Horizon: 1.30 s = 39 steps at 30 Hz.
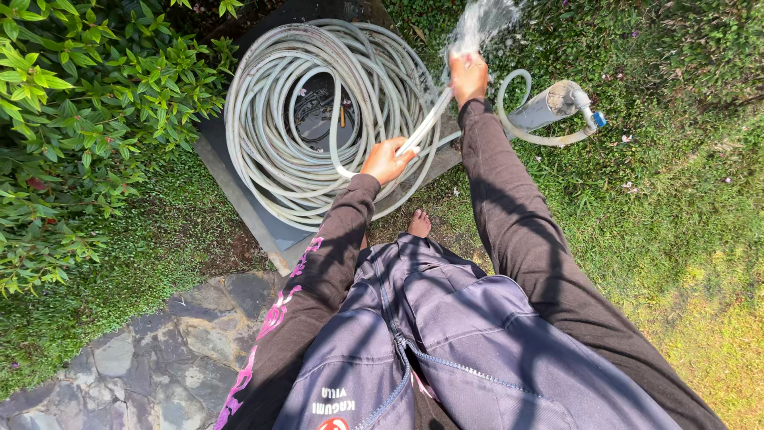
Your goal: The person winds a garden hose onto a reel by hand while standing in an outdoor garden.
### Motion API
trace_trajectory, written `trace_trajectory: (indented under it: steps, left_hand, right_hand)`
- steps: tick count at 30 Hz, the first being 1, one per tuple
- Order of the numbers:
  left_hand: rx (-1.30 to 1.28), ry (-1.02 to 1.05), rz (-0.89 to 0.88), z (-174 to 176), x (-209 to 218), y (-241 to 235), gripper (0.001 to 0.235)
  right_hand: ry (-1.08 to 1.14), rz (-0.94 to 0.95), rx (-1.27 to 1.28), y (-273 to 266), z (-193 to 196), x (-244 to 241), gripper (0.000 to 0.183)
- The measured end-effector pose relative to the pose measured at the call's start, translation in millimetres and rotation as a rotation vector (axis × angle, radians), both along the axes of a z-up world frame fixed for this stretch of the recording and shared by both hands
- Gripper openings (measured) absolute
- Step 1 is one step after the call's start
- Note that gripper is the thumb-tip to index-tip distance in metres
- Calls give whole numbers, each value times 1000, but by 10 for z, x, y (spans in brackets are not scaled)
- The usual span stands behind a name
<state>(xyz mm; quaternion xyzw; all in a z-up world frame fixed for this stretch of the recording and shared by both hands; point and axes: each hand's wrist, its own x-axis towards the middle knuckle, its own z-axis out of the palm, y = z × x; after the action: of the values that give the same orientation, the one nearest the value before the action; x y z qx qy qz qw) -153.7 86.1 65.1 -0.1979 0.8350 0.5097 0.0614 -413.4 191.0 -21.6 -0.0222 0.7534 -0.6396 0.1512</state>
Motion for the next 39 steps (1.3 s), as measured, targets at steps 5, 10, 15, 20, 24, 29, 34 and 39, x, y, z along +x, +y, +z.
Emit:
trace_trajectory:
  steps: [5, 10, 15, 20, 24, 29, 34, 39]
  left_hand:
    - [-6, 16, -3, -22, 31, -37, 41]
    - [8, 12, -7, -20, 20, -55, 42]
    - [-15, 22, -48, 22, -15, -52, 41]
    - [-7, 13, 23, -160, -107, -79, 37]
    - [-22, 18, 109, -527, -240, -144, 36]
    - [-16, 58, 90, -1043, -425, -233, 36]
    - [385, 73, 6, -1491, -754, -405, 34]
    - [718, 86, 357, -1569, -1083, -467, 34]
  right_hand:
    - [573, -14, 347, 138, 133, 78, 19]
    - [615, 157, 587, 253, 248, 86, 21]
    - [732, 180, 753, 217, 280, 172, 23]
    - [381, 187, 594, 119, 156, 190, 30]
    - [-380, 155, -19, -45, 153, 515, 46]
    - [-403, 137, -359, -65, -5, 932, 42]
    - [-63, 105, -106, -22, -187, 1141, 29]
    - [-134, 245, 56, 104, 25, 1756, 23]
